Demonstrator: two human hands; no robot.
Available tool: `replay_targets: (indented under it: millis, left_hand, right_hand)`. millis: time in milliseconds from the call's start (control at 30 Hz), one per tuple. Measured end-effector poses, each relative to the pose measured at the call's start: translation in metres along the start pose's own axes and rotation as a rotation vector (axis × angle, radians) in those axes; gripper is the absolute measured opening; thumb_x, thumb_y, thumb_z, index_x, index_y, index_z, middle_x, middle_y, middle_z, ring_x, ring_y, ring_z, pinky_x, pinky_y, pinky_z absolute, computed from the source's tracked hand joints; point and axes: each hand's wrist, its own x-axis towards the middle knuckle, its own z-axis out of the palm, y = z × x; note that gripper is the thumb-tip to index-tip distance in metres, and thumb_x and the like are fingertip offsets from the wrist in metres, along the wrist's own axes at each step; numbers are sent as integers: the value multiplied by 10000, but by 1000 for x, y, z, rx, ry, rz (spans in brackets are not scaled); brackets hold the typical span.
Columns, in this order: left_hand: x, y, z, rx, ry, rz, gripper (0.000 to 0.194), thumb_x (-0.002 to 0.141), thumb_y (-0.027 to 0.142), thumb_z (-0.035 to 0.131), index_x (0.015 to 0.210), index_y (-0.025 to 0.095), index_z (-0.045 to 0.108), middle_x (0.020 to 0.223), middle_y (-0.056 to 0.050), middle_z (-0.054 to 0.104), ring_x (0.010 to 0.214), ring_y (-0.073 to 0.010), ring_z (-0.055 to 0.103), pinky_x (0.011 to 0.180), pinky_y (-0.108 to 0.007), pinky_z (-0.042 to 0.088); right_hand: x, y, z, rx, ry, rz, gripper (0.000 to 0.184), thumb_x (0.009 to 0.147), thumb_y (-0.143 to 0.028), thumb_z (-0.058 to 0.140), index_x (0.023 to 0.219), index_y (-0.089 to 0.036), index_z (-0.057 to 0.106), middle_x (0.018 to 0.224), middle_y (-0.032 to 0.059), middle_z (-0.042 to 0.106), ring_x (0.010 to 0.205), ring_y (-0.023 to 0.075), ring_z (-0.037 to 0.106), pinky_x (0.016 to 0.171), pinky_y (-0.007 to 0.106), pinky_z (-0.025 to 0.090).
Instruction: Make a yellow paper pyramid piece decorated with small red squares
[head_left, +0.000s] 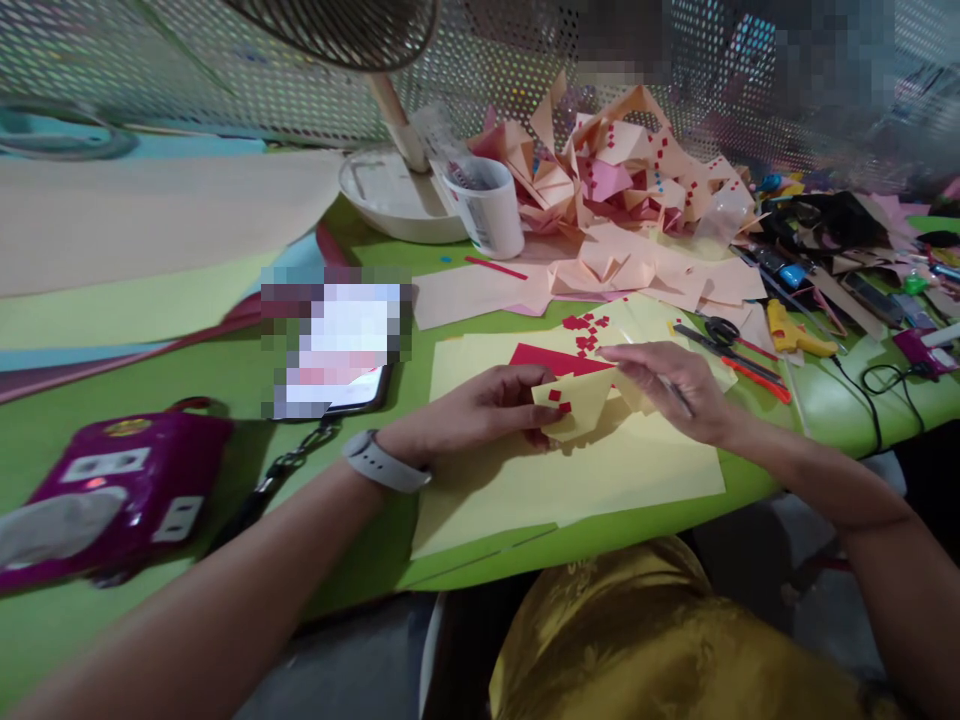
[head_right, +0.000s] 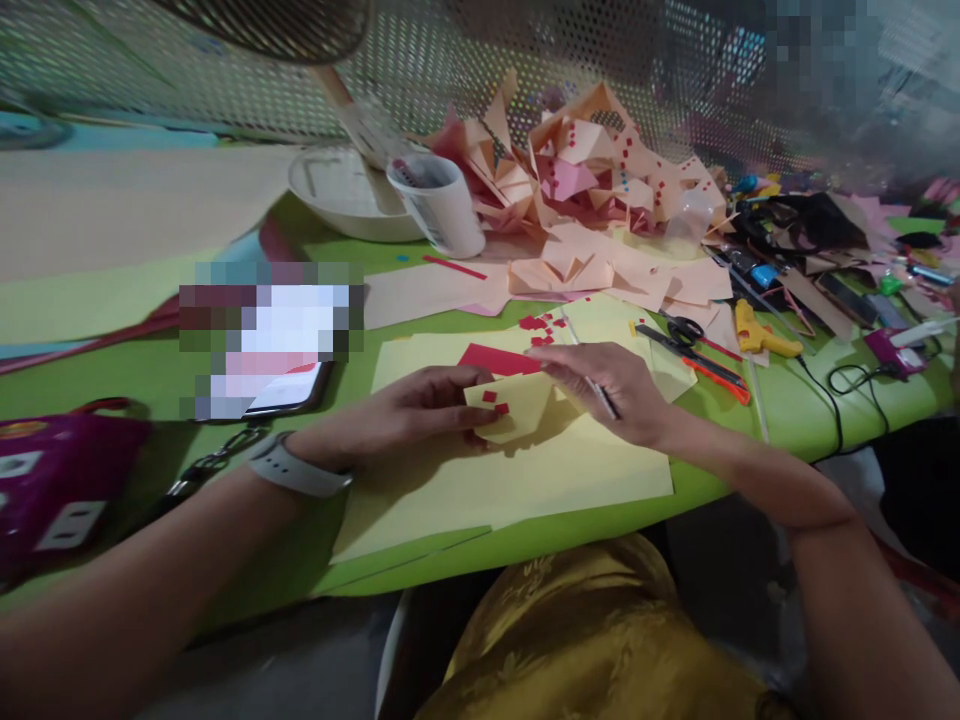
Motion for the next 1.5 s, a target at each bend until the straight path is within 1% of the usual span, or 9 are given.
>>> replay_targets:
  millis: [100,200,433,733,900,1100,1233,1400,1500]
  left_hand:
    - [0,-3,0,4,-23,19,408,670,470,847,852,170,638,788,-9,684,721,-172,687,665,-314,609]
    - [-1,-4,-1,55,-51,34,412,723,466,810,963,167,659,842,-35,697,738,-176,682,686,-332,611]
    - [-1,2,-1,218,-35,60,434,726,459,800,995,142,677,861,-51,702,657,-154,651,654,-333,618]
    - [-2,-1,-3,130,-31,11,389,709,476,816,908,154,729,823,-52,727,744,-195,690,659,-319,623]
    - [-1,1,-4,138,-32,36,360,685,469,834,839,159,735,768,-50,730,692,-185,684,646,-315,622]
    - [0,8,-6,145,-15,77,639,639,351,878,1201,166,638,834,-29,704,613,-142,642,590,-282,584]
    - [-1,7,-5,150,52,105,804,652,263,874,1368,189,514,654,55,616,568,-109,579,553,-215,509]
    - [0,2,-3,9,140,126,912,688,262,842,1477,200,389,700,30,683,716,-150,670,736,-269,540]
    - [1,-1,-3,10,173,135,953,713,299,818,1518,181,321,682,21,705,718,-152,686,745,-269,548]
  right_hand:
    - [4,7,4,-254,-116,-124,268,966,-336,557,1206,-259,651,1168,67,719,1082,227,655,1066,490,412]
    - [8,12,9,-329,-169,-129,312,966,-288,561,1274,-250,601,1211,75,702,1117,225,641,1109,505,354]
    - [10,8,11,-278,-166,-158,313,968,-259,544,1276,-231,588,1156,77,711,1027,207,660,962,393,457]
    - [11,0,15,-249,-190,-150,288,973,-274,536,1249,-237,607,1217,72,696,1099,202,646,955,380,469]
    - [11,-1,13,-226,-186,-147,281,973,-270,534,1241,-246,613,1217,60,698,1116,197,642,967,373,469]
    - [11,-2,7,-188,-130,-127,291,961,-269,545,1241,-248,624,1191,68,705,1094,210,644,958,380,477]
    - [13,-2,2,-157,-92,-91,286,953,-278,555,1224,-227,632,1187,77,698,1033,205,650,907,357,494]
    - [18,4,-1,-119,-50,-49,303,951,-299,563,1237,-208,607,1095,59,706,816,154,642,766,297,507]
    - [20,11,0,-166,-46,-85,309,971,-310,535,1252,-190,583,1085,67,705,813,155,641,752,298,507]
